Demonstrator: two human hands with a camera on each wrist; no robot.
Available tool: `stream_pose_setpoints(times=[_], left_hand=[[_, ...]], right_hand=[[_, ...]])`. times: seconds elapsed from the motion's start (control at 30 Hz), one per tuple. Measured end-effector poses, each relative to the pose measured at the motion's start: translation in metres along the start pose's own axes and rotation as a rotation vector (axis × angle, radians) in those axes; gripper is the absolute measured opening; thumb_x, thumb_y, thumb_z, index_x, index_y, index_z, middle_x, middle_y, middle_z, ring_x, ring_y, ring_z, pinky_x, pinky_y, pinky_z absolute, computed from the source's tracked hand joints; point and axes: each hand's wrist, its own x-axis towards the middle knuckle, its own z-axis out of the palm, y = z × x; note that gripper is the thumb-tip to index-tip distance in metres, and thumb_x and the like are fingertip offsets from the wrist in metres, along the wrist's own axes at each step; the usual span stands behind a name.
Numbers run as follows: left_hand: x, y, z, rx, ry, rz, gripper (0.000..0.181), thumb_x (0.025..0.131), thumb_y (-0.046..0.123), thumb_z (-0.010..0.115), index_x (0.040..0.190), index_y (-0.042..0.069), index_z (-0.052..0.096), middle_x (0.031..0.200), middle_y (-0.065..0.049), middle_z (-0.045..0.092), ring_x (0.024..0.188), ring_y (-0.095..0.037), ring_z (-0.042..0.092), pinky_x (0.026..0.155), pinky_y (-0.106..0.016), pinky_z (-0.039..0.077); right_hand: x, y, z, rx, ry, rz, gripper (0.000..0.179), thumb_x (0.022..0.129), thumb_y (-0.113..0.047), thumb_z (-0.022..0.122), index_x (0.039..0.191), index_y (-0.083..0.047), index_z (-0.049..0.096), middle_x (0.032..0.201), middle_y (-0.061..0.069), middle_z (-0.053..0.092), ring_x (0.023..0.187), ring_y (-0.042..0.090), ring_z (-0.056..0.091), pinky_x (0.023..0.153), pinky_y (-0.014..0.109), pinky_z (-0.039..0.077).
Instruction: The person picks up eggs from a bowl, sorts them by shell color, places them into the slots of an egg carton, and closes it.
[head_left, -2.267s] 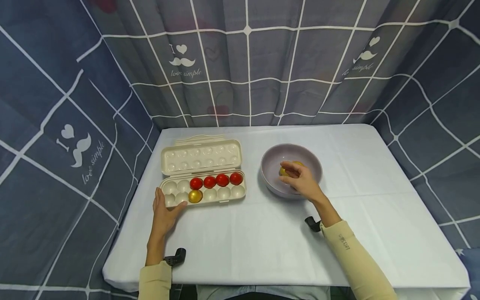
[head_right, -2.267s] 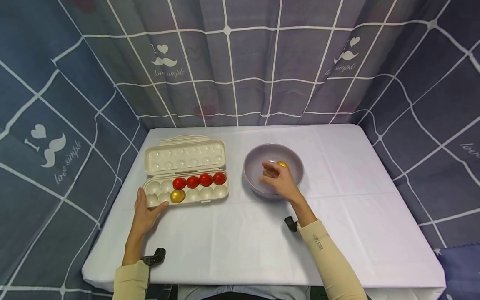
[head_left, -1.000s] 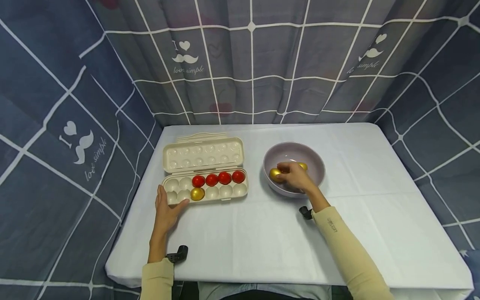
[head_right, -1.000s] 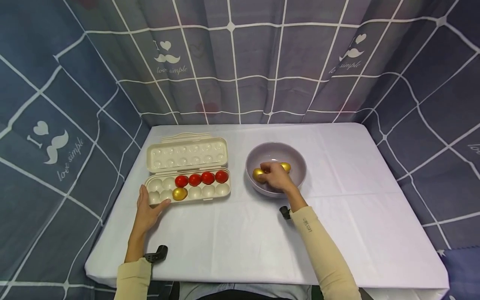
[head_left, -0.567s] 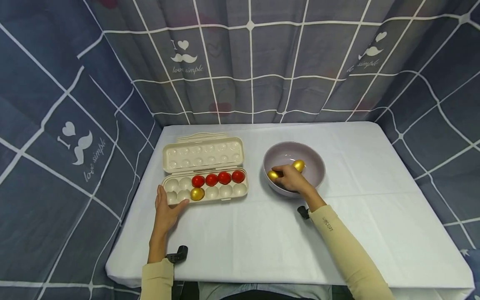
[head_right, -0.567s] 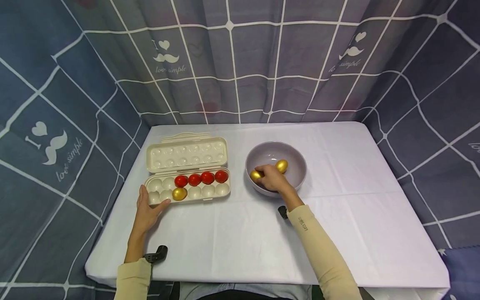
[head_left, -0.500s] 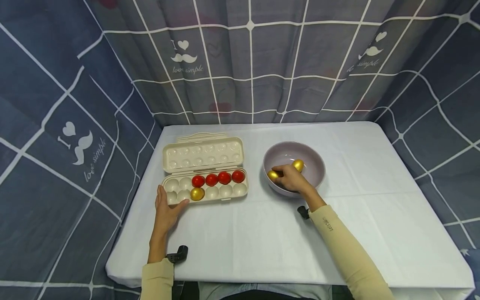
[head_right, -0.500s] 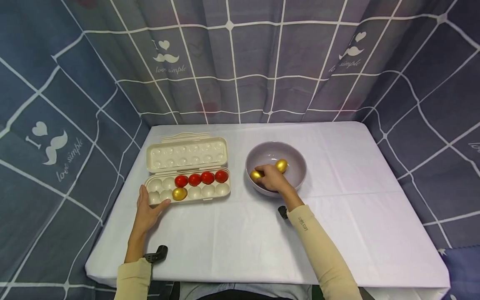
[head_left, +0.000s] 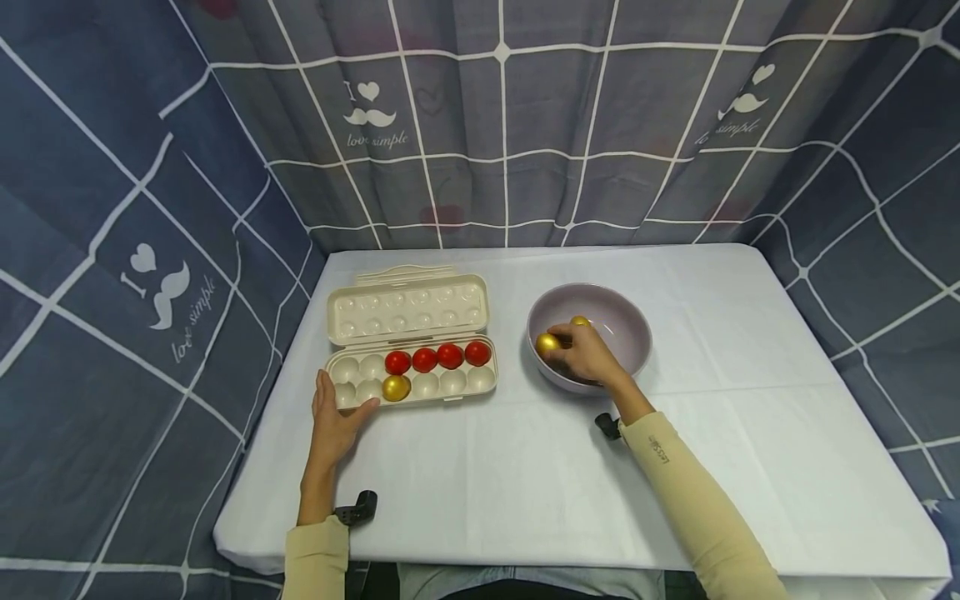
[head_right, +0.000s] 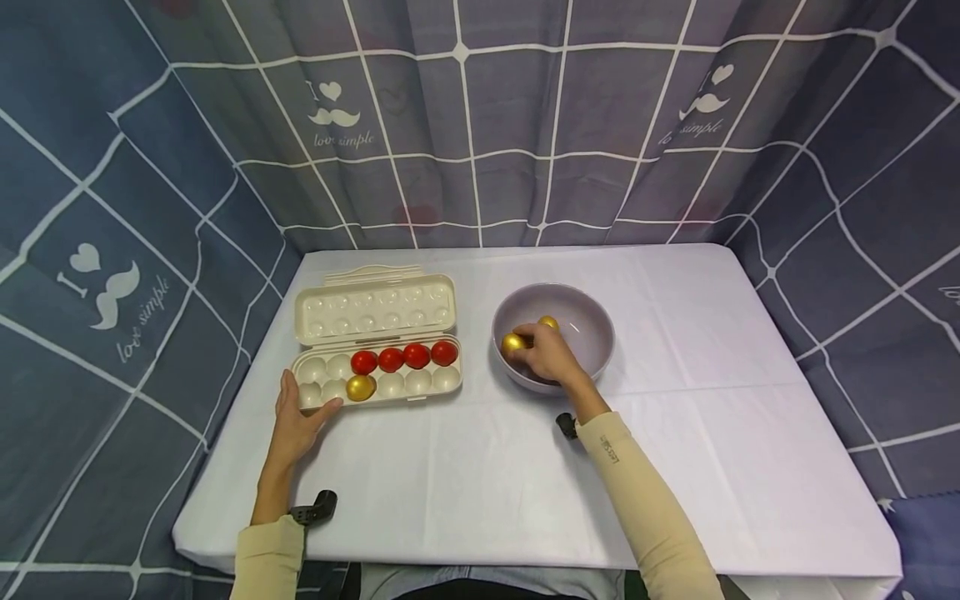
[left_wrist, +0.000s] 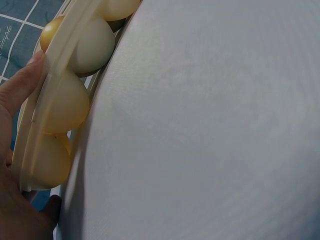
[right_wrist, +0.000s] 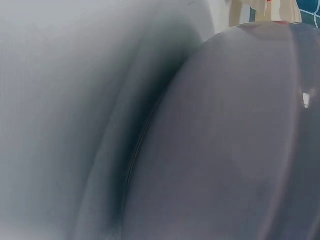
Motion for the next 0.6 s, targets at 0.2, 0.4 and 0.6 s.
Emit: stream_pose_setpoints(times=[0.2,0.4,0.6], left_hand=[[0.0,-0.001,0.0,0.01,0.004,-0.006,0.121,0.084,0.04,0.078,0.155,0.007,-0.013,0.163,-0.014,-0.015,0.148,-0.035,-0.013,0.117,-0.055,0.001],[0.0,-0.001,-0.001,0.014,0.004,0.004,0.12,0.085,0.04,0.078,0.155,0.005,-0.013,0.163,-0.016,-0.015,0.148,-0.036,-0.013,0.117,-0.056,0.001],[-0.001,0.0,0.0,0.011,0.002,-0.008,0.12,0.085,0.042,0.077,0.155,0.006,-0.013,0.163,-0.015,-0.015,0.148,-0.036,-0.012,0.117,-0.056,0.001]], right_hand=[[-0.003,-0.005,0.001,0.131,0.112,0.005,0.039,0.082,-0.008,0.08,0.118,0.003,0.069,0.111,0.016,0.068,0.103,0.031,0.065,0.092,0.041,0.051],[-0.004,-0.014,0.006,0.338,0.253,0.017,0.042,0.082,-0.005,0.08,0.12,0.008,0.066,0.115,0.023,0.067,0.109,0.035,0.064,0.091,0.034,0.053],[-0.005,-0.03,0.008,0.473,0.312,0.024,0.045,0.082,0.004,0.077,0.122,0.016,0.06,0.118,0.032,0.062,0.112,0.042,0.061,0.089,0.026,0.052]])
